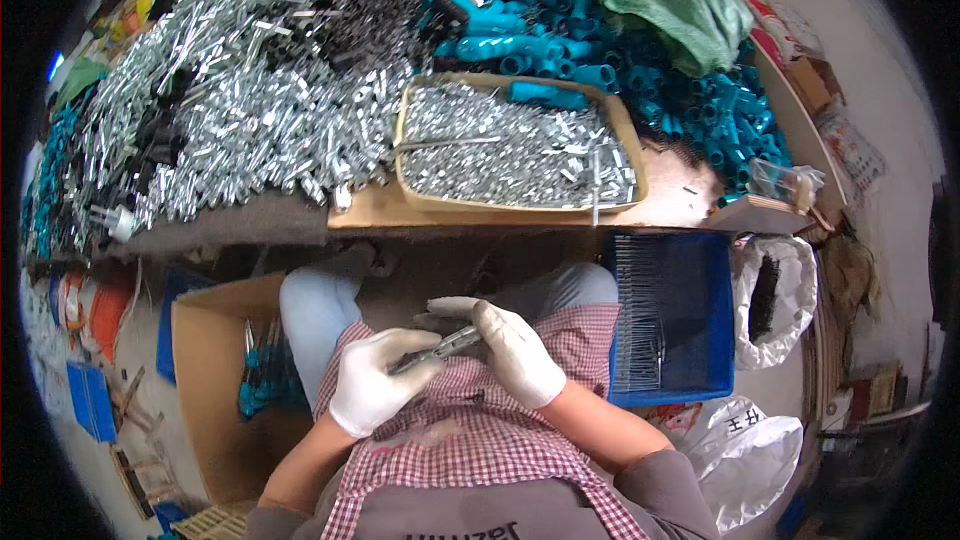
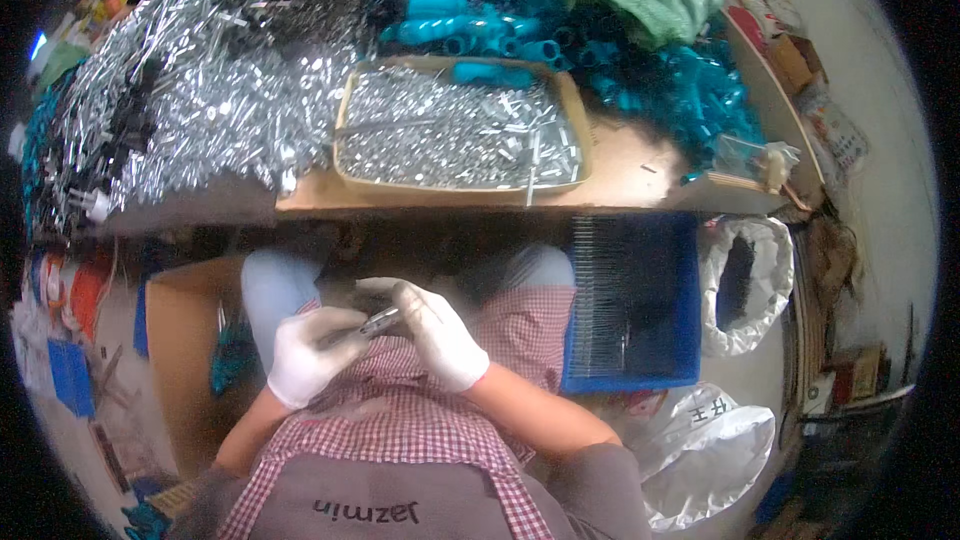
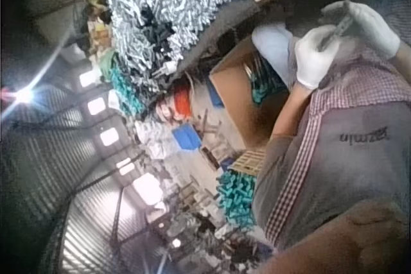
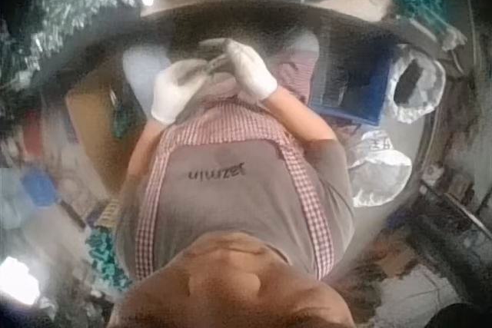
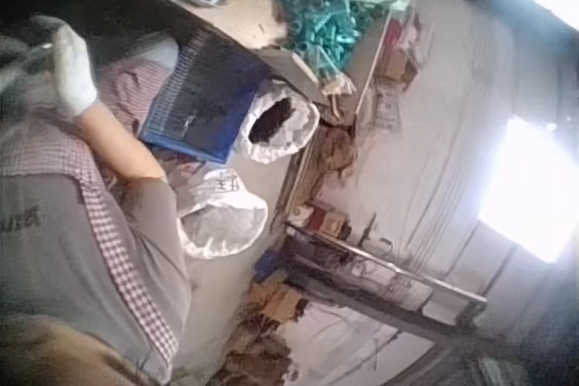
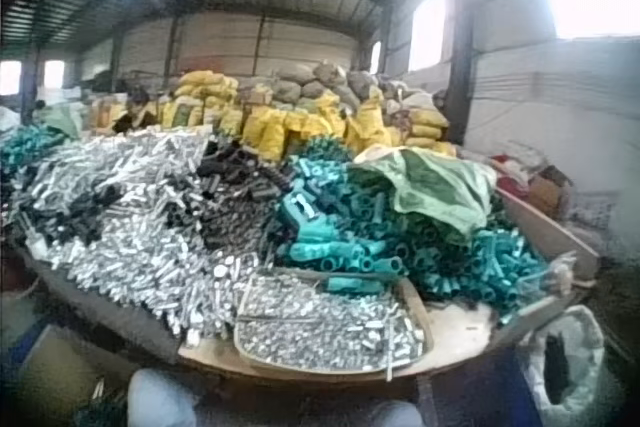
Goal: Assembling various metal and plastic hardware components at a workbench.
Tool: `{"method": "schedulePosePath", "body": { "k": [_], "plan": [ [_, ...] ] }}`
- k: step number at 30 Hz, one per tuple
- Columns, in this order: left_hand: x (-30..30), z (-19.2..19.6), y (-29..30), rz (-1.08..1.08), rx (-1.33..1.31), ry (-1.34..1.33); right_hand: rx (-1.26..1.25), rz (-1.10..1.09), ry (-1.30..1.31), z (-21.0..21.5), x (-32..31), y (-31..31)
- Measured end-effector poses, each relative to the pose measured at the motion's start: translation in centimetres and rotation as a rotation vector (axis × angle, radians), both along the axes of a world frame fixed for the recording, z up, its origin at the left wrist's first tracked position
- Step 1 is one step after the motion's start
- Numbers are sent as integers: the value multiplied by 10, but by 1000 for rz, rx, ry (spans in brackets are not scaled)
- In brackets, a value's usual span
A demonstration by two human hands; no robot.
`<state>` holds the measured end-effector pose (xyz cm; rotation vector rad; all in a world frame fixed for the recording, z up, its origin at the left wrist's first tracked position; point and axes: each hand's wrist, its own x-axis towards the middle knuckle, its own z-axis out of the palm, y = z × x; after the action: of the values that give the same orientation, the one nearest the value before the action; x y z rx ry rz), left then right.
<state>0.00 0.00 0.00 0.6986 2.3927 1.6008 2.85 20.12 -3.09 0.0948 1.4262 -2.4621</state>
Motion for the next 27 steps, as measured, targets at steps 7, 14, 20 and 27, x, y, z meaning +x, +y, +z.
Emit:
{"method": "schedulePosePath", "body": {
  "k": [7,14,20,27],
  "plan": [
    [-7,-5,-14,120,40,89,1107,-666,440,93,-69,126],
    [3,-5,-13,174,98,-149,1668,-684,684,73,-160,201],
    [4,-1,-2,143,76,-47,2040,-313,729,53,-240,164],
    [2,16,4,81,29,17,2247,-112,575,80,-269,146]
  ]
}}
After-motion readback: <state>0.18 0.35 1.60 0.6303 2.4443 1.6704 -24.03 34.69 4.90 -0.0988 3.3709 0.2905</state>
